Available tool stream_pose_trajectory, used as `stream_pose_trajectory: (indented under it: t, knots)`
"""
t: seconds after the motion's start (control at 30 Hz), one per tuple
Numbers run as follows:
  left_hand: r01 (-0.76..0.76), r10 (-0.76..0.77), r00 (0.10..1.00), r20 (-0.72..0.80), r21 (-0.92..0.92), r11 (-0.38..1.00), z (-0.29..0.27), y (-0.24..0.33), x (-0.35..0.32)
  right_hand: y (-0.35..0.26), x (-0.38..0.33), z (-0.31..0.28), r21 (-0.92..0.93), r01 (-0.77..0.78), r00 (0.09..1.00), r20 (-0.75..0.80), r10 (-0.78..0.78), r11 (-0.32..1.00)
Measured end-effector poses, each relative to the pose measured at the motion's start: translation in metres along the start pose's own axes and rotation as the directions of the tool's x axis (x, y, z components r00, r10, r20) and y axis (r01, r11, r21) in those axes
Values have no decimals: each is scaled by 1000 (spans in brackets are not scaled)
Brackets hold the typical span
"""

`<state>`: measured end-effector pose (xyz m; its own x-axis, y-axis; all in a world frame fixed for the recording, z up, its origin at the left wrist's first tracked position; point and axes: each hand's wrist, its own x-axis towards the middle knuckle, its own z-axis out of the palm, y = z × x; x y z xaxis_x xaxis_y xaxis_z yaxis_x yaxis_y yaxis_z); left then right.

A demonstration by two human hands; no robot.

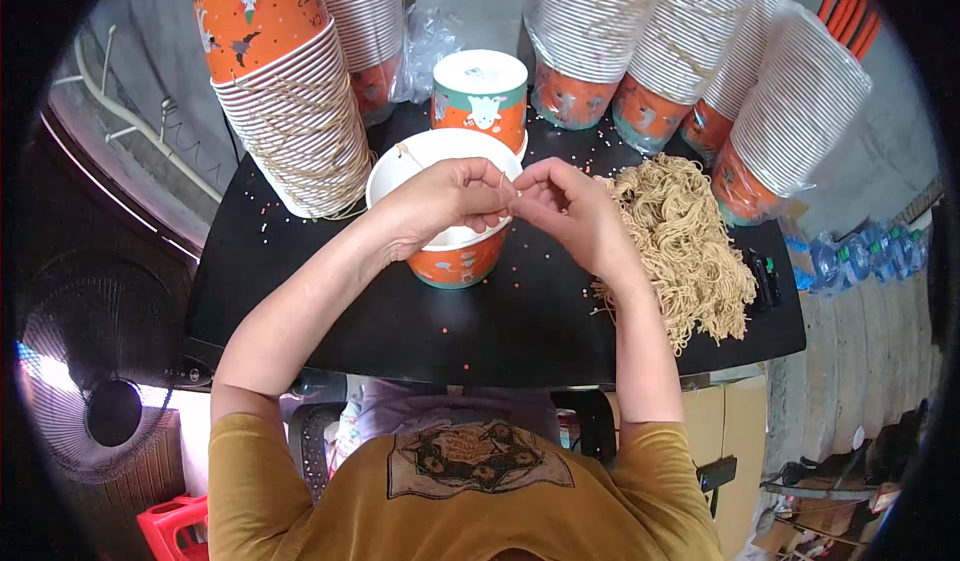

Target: Attaching elastic rubber bands to decorated paper buckets.

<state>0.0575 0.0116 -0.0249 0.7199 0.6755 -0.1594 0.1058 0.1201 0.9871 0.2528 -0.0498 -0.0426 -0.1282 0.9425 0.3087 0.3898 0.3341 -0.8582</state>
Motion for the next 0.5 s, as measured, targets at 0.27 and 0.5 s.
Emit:
stream_pose_trajectory:
  t: [0.27,0.5]
  knots:
    - [-25,27,999,-42,44,999,-3,-2,0,2,1,5,14,-91,994,61,90,996]
    - [-16,24,999,-45,165,986,-3,6,-5,13,3,6,123,-140,988,76,131,982]
